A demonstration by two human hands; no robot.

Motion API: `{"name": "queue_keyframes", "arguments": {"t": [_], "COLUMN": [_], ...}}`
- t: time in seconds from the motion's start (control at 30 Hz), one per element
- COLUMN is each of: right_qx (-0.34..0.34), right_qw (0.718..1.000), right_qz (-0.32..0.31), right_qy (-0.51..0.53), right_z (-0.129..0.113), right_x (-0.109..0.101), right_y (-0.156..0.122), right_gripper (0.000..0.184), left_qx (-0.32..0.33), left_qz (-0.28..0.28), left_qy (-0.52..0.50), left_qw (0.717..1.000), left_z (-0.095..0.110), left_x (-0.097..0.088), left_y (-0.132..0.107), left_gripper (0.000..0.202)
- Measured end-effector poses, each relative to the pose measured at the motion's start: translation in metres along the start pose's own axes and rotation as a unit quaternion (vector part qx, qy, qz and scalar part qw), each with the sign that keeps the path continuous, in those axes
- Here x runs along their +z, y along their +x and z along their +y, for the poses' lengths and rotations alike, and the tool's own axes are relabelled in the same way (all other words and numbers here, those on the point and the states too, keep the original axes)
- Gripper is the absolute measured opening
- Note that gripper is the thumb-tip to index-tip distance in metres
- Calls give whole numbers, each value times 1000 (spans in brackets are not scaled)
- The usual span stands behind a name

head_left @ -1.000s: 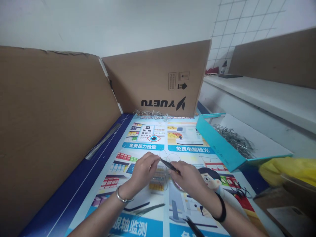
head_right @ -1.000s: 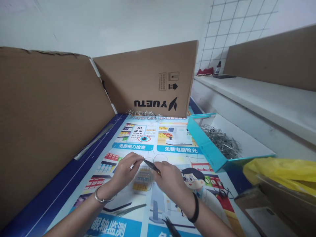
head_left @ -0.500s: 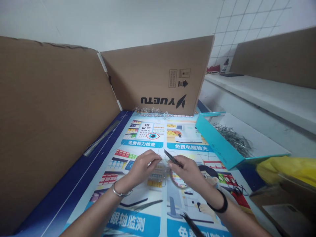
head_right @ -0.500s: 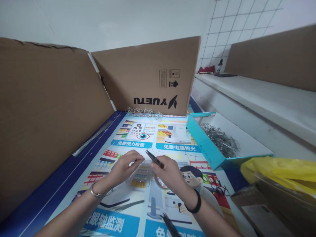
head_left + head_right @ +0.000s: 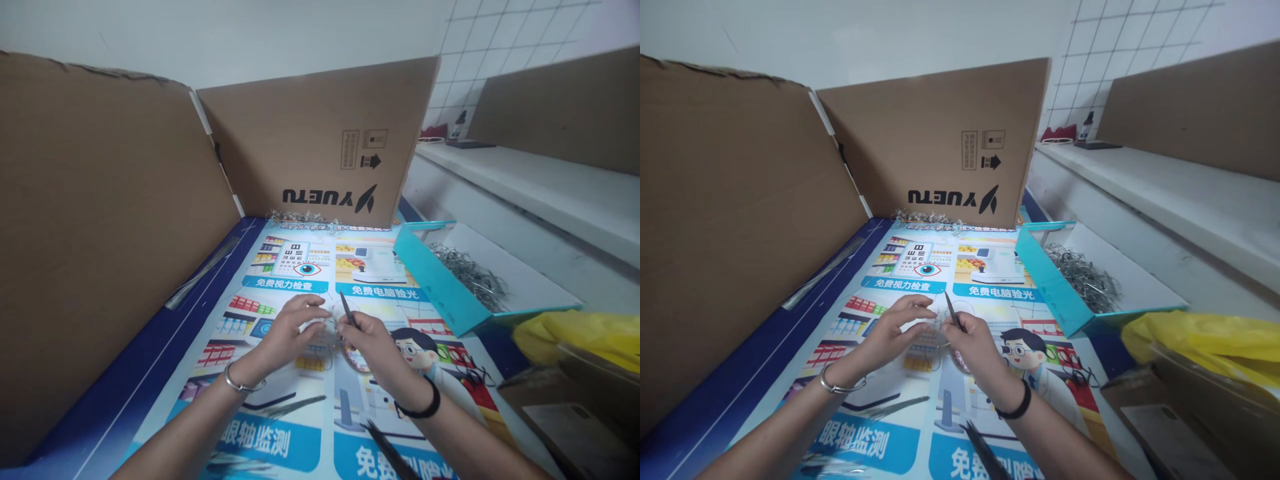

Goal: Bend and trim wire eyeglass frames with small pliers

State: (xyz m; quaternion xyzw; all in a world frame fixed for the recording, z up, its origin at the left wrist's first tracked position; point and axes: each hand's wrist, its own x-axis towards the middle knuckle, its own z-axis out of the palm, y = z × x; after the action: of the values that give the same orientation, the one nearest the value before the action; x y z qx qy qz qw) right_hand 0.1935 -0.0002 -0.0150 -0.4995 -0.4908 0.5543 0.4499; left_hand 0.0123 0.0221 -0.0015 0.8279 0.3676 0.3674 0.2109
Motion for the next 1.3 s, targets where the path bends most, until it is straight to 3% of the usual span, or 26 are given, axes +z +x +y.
{"name": "queue_keyframes", "arguments": {"t": [0.1, 0.17, 0.3, 0.4, 0.83, 1.1, 1.3], "right_qx": [-2, -2, 7, -1, -30, -42, -42], "right_qw": [1000, 1000, 999, 999, 998, 998, 998], "right_qz": [6, 9, 11, 27, 46, 40, 30], "right_qy": [19, 28, 42, 36, -22, -3, -22], "right_z": [0, -1, -1, 1, 6, 1, 2], "right_x": [0, 1, 3, 6, 13, 11, 10], "right_y": [-1, -3, -4, -4, -4, -7, -7], "right_gripper": [21, 21, 22, 21, 15, 17, 16], "left_qx": [-27, -76, -198, -245, -324, -326, -315], "left_qz": [50, 53, -7, -39, -23, 12, 8], "left_qy": [3, -20, -114, -186, -345, -359, -386], "left_qw": [998, 995, 973, 951, 880, 875, 867], "left_z": [6, 10, 18, 20, 17, 21, 19], "left_x": [1, 3, 9, 14, 23, 21, 21], "left_y": [0, 0, -2, -5, -6, -3, -4], "left_gripper": [14, 12, 12, 14, 25, 25, 29]}}
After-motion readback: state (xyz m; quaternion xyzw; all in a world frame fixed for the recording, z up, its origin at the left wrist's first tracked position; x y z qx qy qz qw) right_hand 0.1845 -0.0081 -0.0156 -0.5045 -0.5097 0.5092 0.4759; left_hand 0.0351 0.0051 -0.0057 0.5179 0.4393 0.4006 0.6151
